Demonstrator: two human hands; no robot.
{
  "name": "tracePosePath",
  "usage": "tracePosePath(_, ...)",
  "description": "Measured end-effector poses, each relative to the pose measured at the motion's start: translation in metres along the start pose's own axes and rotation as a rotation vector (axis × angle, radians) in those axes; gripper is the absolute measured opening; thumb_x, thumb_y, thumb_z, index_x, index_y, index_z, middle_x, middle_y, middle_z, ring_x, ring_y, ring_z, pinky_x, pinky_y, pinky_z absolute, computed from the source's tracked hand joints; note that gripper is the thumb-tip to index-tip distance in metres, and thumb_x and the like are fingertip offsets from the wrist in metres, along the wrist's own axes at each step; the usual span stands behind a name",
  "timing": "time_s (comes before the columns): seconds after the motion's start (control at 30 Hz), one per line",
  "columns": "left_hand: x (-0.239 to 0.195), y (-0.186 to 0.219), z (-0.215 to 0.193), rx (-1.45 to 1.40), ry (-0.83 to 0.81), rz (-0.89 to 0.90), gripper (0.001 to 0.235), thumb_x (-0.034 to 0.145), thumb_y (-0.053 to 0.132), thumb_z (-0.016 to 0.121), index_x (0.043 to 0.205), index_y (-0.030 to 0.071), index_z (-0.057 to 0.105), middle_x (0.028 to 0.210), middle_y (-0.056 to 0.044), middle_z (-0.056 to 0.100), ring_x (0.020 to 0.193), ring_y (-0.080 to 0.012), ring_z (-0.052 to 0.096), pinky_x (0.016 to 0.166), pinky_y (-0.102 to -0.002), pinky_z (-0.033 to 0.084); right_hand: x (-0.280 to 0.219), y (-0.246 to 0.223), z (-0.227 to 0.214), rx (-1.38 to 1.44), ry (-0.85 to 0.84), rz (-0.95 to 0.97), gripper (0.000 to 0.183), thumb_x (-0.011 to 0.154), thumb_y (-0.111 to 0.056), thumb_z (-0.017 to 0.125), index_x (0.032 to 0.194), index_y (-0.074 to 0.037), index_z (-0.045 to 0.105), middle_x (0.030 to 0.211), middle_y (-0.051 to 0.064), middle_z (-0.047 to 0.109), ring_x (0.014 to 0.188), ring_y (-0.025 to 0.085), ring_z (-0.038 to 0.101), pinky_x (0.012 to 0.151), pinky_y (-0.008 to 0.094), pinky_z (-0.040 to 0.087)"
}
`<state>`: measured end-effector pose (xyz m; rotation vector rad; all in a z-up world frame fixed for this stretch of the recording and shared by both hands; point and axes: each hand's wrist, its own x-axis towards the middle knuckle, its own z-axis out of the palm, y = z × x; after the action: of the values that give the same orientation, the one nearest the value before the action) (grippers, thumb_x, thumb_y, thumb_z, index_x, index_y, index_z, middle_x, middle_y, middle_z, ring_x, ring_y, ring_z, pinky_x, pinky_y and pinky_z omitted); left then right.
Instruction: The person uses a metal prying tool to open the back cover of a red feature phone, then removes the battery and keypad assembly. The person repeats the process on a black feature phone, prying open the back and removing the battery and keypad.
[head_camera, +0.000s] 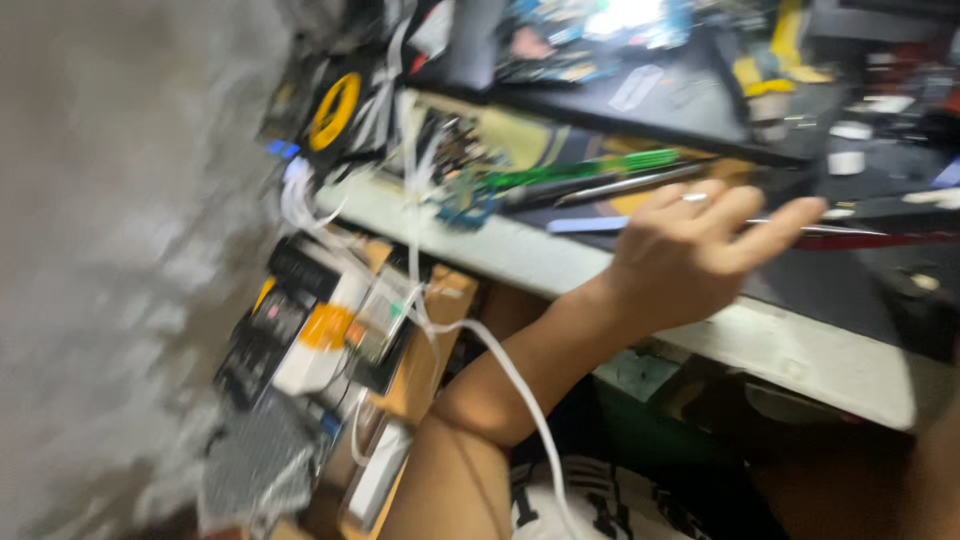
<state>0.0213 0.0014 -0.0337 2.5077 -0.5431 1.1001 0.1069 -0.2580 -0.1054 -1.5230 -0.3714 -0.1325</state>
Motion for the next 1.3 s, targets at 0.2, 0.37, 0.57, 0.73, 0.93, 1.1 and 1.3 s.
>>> tracePosePath(0.2, 0.005, 0.003, -0.018, -0.002, -0.039, -0.014, 0.040, 0.093, 0.007, 0.065, 0.133, 0.014, 0.070, 0.088, -0.002, 0.055, 0.077, -0.0200, 0.058, 0.066, -0.035, 0.042, -0.003, -0.059, 0.009, 0.047, 0.106, 0.060, 0.041, 0.105, 0.000, 0.068, 0.143, -0.006, 0.055, 0.114, 0.000, 0.059, 0.102, 0.009, 0.061, 0.099, 0.023, 0.054)
tracePosePath(0.37, 0.014, 0.006, -0.023, -0.006, -0.053, -0.010, 0.033, 0.095, 0.011, 0.070, 0.127, 0.012, 0.072, 0.083, -0.002, 0.054, 0.075, -0.0207, 0.056, 0.067, -0.038, 0.039, -0.002, -0.094, 0.028, 0.065, 0.201, 0.112, 0.048, 0.099, -0.001, 0.072, 0.145, -0.009, 0.059, 0.117, -0.002, 0.062, 0.105, 0.007, 0.062, 0.105, 0.022, 0.057)
tracePosePath(0.57, 0.014, 0.007, -0.032, 0.062, -0.127, 0.025, 0.035, 0.096, 0.015, 0.070, 0.131, 0.010, 0.070, 0.087, -0.005, 0.056, 0.077, -0.0225, 0.059, 0.065, -0.037, 0.045, 0.001, -0.097, 0.029, 0.014, 0.180, 0.055, 0.047, 0.100, 0.003, 0.075, 0.143, -0.006, 0.057, 0.117, 0.002, 0.060, 0.108, 0.010, 0.061, 0.106, 0.025, 0.054)
tracePosePath(0.73, 0.007, 0.015, -0.041, 0.089, -0.203, -0.073, 0.034, 0.094, 0.017, 0.068, 0.127, 0.009, 0.071, 0.084, -0.005, 0.057, 0.073, -0.0238, 0.061, 0.062, -0.037, 0.047, -0.003, -0.093, 0.023, 0.025, 0.154, 0.081, 0.045, 0.103, 0.002, 0.073, 0.144, -0.005, 0.055, 0.127, 0.010, 0.064, 0.116, 0.013, 0.064, 0.110, 0.026, 0.055)
tracePosePath(0.93, 0.011, 0.020, -0.044, 0.059, -0.235, -0.087, 0.033, 0.093, 0.014, 0.066, 0.125, 0.008, 0.072, 0.086, -0.006, 0.058, 0.074, -0.0237, 0.062, 0.064, -0.038, 0.048, 0.001, -0.085, 0.016, -0.106, 0.050, 0.065, 0.049, 0.105, 0.002, 0.074, 0.148, -0.007, 0.052, 0.135, 0.016, 0.066, 0.120, 0.018, 0.069, 0.111, 0.031, 0.060)
tracePosePath(1.1, 0.016, 0.027, -0.047, 0.088, -0.236, -0.061, 0.032, 0.092, 0.013, 0.065, 0.123, 0.007, 0.072, 0.086, -0.005, 0.059, 0.076, -0.0230, 0.063, 0.064, -0.037, 0.049, -0.001, -0.078, 0.013, -0.085, 0.030, 0.061, 0.057, 0.099, 0.003, 0.078, 0.147, -0.008, 0.050, 0.133, 0.014, 0.064, 0.117, 0.018, 0.068, 0.108, 0.032, 0.059)
tracePosePath(1.3, 0.021, 0.039, -0.048, 0.177, -0.243, -0.040, 0.026, 0.094, 0.011, 0.066, 0.118, -0.001, 0.070, 0.086, -0.005, 0.058, 0.076, -0.0211, 0.065, 0.064, -0.033, 0.049, -0.003, -0.071, 0.010, -0.061, 0.044, 0.081, 0.054, 0.102, 0.006, 0.079, 0.145, -0.007, 0.049, 0.132, 0.013, 0.064, 0.118, 0.019, 0.068, 0.109, 0.032, 0.056)
